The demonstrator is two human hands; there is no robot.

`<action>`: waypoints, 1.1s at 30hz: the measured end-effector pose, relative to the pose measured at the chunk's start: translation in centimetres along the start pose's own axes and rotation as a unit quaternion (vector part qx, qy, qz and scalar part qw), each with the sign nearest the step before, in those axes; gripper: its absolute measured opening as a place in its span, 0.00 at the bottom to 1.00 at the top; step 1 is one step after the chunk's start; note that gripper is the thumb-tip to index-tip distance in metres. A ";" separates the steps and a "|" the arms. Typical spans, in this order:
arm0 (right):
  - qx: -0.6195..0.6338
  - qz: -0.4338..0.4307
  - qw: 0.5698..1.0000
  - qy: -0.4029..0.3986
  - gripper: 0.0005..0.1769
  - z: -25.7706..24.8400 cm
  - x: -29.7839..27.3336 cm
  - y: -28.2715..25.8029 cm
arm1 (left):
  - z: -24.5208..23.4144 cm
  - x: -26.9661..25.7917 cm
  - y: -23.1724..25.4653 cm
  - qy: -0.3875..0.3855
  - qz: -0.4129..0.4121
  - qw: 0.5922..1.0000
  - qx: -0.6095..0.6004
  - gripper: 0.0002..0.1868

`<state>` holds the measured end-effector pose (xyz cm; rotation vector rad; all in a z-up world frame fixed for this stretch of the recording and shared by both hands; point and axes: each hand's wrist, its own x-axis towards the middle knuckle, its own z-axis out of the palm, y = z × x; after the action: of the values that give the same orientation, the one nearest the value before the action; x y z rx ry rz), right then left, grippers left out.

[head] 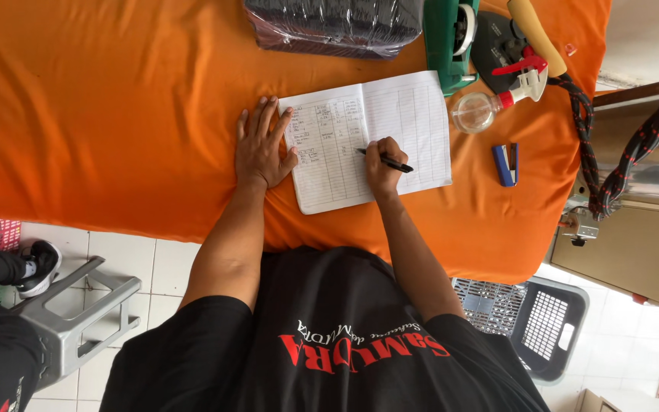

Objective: The person wraps a black garment in clear plastic film by hand, uses a pen to write in a logbook, and places the package into a blue plastic laundry basket.

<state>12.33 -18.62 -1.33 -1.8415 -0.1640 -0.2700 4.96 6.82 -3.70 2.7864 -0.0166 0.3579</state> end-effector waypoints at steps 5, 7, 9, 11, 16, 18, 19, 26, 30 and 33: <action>-0.009 0.016 1.000 0.009 0.22 -0.2 -0.5 0.1 | 0.0 -0.3 0.2 -0.008 -0.005 1.000 -0.004 0.44; -0.017 0.008 1.000 0.011 0.23 0.0 -0.3 0.3 | 0.1 -0.1 0.1 -0.005 -0.001 1.000 -0.002 0.43; -0.018 0.012 1.000 0.017 0.23 0.0 -0.5 0.3 | 0.1 -0.3 0.1 -0.002 -0.004 1.000 -0.005 0.43; -0.014 0.014 1.000 0.023 0.22 -0.1 -0.7 0.5 | 0.1 -0.4 0.2 -0.003 -0.004 1.000 -0.003 0.43; -0.027 0.012 0.999 0.028 0.22 0.1 -0.6 1.1 | 0.0 -0.3 0.1 -0.003 -0.003 1.000 0.001 0.44; -0.014 0.006 0.999 0.036 0.23 0.1 -0.7 1.1 | 0.1 -0.3 0.1 0.001 0.000 1.000 0.004 0.43; -0.015 0.006 0.999 0.036 0.23 0.2 -0.6 1.1 | 0.1 -0.2 0.0 0.001 0.000 1.000 0.003 0.43; 0.013 0.020 0.999 0.048 0.21 0.2 -0.7 1.2 | 0.3 -0.3 -0.1 -0.004 0.002 1.000 0.002 0.44; 0.147 0.070 0.986 0.032 0.21 -0.7 -0.2 0.1 | 0.3 -0.1 -0.1 0.017 0.012 1.000 -0.006 0.42; 0.232 0.138 0.962 -0.050 0.18 -3.2 0.1 -0.7 | 0.1 0.0 0.1 0.029 0.016 0.999 -0.009 0.41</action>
<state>11.95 -21.45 0.21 -1.3876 -0.0333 0.0565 4.93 6.71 -3.74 2.7589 -0.0501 0.4439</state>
